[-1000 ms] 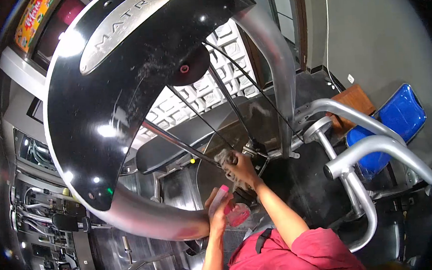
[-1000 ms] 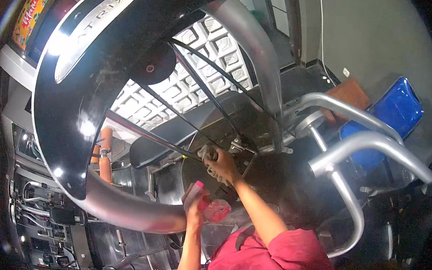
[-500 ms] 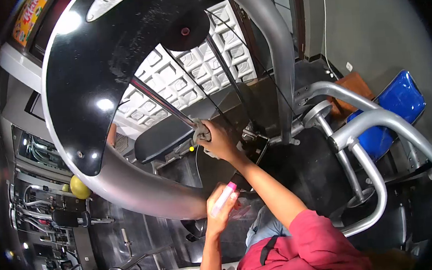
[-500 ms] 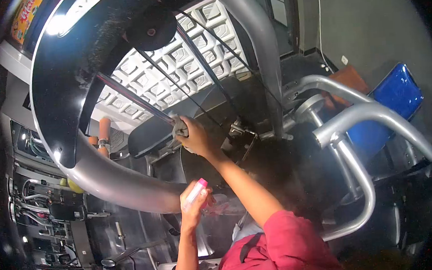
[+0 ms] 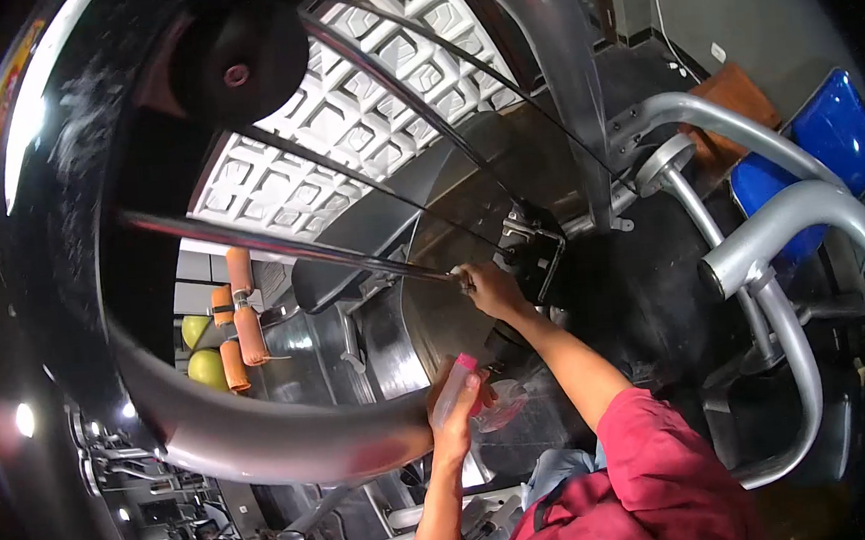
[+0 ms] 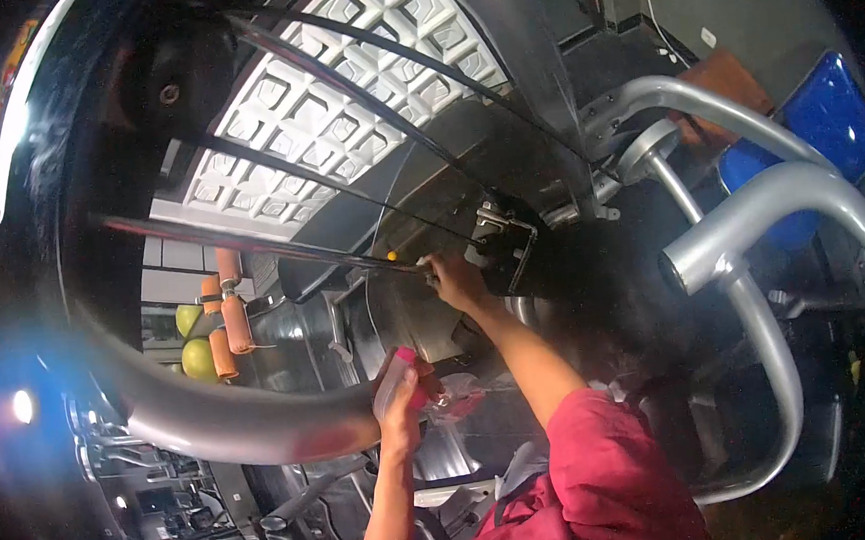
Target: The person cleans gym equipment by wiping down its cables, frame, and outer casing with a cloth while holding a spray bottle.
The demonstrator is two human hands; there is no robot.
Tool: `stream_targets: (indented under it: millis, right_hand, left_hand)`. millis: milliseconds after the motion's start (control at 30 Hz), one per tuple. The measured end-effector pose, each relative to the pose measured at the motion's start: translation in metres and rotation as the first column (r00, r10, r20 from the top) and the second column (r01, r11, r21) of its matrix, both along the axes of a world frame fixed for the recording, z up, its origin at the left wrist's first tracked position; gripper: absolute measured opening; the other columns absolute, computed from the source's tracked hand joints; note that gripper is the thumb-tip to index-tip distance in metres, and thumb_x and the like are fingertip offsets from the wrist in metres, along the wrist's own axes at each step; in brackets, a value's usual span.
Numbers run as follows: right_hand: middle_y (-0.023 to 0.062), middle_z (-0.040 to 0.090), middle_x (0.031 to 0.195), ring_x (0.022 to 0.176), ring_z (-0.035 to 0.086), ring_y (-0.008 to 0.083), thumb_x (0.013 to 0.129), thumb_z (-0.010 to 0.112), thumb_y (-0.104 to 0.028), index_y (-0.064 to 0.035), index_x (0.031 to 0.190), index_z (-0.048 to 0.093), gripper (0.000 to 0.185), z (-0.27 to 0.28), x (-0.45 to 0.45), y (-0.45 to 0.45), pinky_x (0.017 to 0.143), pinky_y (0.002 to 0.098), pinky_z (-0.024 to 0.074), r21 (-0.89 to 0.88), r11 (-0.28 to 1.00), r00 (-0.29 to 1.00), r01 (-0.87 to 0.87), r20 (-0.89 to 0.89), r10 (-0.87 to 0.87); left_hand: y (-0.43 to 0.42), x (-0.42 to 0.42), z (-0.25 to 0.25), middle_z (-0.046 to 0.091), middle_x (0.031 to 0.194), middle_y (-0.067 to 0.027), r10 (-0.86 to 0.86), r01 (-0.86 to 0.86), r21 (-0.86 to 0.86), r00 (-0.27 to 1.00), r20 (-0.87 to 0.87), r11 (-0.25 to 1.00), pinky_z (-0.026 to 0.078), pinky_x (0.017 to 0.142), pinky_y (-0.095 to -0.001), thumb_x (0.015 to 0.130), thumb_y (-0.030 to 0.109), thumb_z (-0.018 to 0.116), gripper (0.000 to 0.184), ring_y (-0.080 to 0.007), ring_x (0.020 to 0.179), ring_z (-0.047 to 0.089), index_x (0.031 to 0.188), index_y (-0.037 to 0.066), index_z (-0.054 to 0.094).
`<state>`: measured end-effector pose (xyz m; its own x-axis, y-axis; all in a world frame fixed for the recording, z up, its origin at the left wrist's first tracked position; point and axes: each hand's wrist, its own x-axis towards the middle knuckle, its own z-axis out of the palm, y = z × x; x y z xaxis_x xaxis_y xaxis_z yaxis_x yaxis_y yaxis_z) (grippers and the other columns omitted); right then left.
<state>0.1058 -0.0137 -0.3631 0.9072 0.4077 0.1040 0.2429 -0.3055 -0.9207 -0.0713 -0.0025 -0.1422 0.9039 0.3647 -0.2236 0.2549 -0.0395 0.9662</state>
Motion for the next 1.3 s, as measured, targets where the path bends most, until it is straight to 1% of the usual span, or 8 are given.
stream_targets:
  millis: [67,267,433,733,867,933,1167,1300]
  right_hand:
    - [0.0103,0.067,0.100,0.096,0.063,0.0339,0.079,0.075,-0.019,-0.0127,0.117,0.059,0.043,0.024,0.002,0.007,0.080,0.0437,0.0515,0.001,1.000,0.967,0.000,0.254,0.000]
    - [0.0076,0.067,0.100,0.100,0.061,0.0328,0.076,0.079,-0.033,-0.0123,0.104,0.067,0.036,0.097,0.025,0.007,0.090,0.0447,0.0486,0.126,0.981,0.967,-0.150,0.227,0.119]
    - [0.0077,0.066,0.101,0.101,0.063,0.0311,0.074,0.081,-0.040,-0.0151,0.108,0.066,0.045,0.060,0.023,0.010,0.090,0.0440,0.0493,0.296,0.944,0.973,-0.145,0.218,0.081]
    - [0.0116,0.065,0.104,0.098,0.064,0.0313,0.068,0.084,-0.044,-0.0117,0.112,0.062,0.059,-0.030,0.027,-0.004,0.084,0.0430,0.0517,-0.126,0.977,0.983,-0.171,-0.086,0.161]
    - [0.0121,0.067,0.095,0.095,0.066,0.0297,0.067,0.085,-0.048,-0.0099,0.107,0.066,0.059,0.056,0.045,-0.021,0.084,0.0425,0.0513,0.076,0.955,0.947,-0.287,-0.124,0.295]
    - [0.0127,0.068,0.090,0.085,0.067,0.0274,0.070,0.084,-0.047,-0.0057,0.108,0.067,0.058,0.091,0.042,-0.016,0.074,0.0381,0.0530,0.491,0.853,0.960,-0.175,-0.105,0.258]
    - [0.0064,0.064,0.097,0.084,0.065,0.0261,0.068,0.082,-0.054,-0.0094,0.103,0.065,0.059,0.067,0.026,0.014,0.074,0.0390,0.0520,0.457,0.859,0.972,-0.231,0.155,0.179]
    - [0.0024,0.062,0.092,0.086,0.060,0.0254,0.069,0.081,-0.049,-0.0135,0.099,0.063,0.050,0.017,0.028,0.014,0.078,0.0401,0.0512,0.175,0.969,0.937,-0.172,0.332,0.106]
  left_hand:
    - [0.000,0.001,0.000,0.061,0.075,-0.0078,-0.001,0.002,0.045,1.000,-0.015,0.999,0.048,0.064,-0.0298,0.089,0.045,0.065,0.048,-0.0164,0.066,0.060,0.099,-0.001,0.057]
    - [0.002,0.012,-0.006,0.059,0.073,-0.0065,0.003,-0.004,-0.008,0.992,-0.122,1.000,0.046,0.063,-0.0290,0.089,0.042,0.065,0.044,-0.0156,0.065,0.058,0.098,-0.001,0.057]
    - [0.002,0.011,-0.007,0.058,0.073,-0.0056,0.008,-0.006,0.035,0.997,-0.080,0.999,0.046,0.062,-0.0286,0.088,0.039,0.063,0.040,-0.0148,0.063,0.058,0.096,0.001,0.057]
    - [0.004,0.007,-0.010,0.060,0.081,-0.0064,0.038,-0.040,-0.013,0.990,-0.134,0.999,0.047,0.062,-0.0287,0.086,0.045,0.069,0.046,-0.0149,0.066,0.060,0.094,0.002,0.055]
    - [0.000,0.008,-0.006,0.059,0.079,-0.0065,0.038,-0.040,-0.018,0.992,-0.118,0.999,0.047,0.063,-0.0295,0.086,0.044,0.071,0.046,-0.0148,0.064,0.059,0.092,0.002,0.055]
    - [0.005,0.005,-0.013,0.058,0.079,-0.0066,0.040,-0.044,-0.033,0.993,-0.112,0.998,0.048,0.063,-0.0300,0.086,0.044,0.071,0.046,-0.0148,0.063,0.058,0.092,0.001,0.055]
    - [0.007,0.004,-0.016,0.061,0.081,-0.0095,0.042,-0.045,-0.124,0.999,-0.030,0.991,0.051,0.058,-0.0359,0.086,0.035,0.073,0.042,-0.0206,0.061,0.059,0.100,-0.001,0.056]
    - [0.007,0.003,-0.015,0.060,0.080,-0.0085,0.022,-0.027,-0.097,0.998,-0.052,0.995,0.050,0.057,-0.0357,0.086,0.034,0.073,0.042,-0.0209,0.062,0.060,0.102,0.000,0.055]
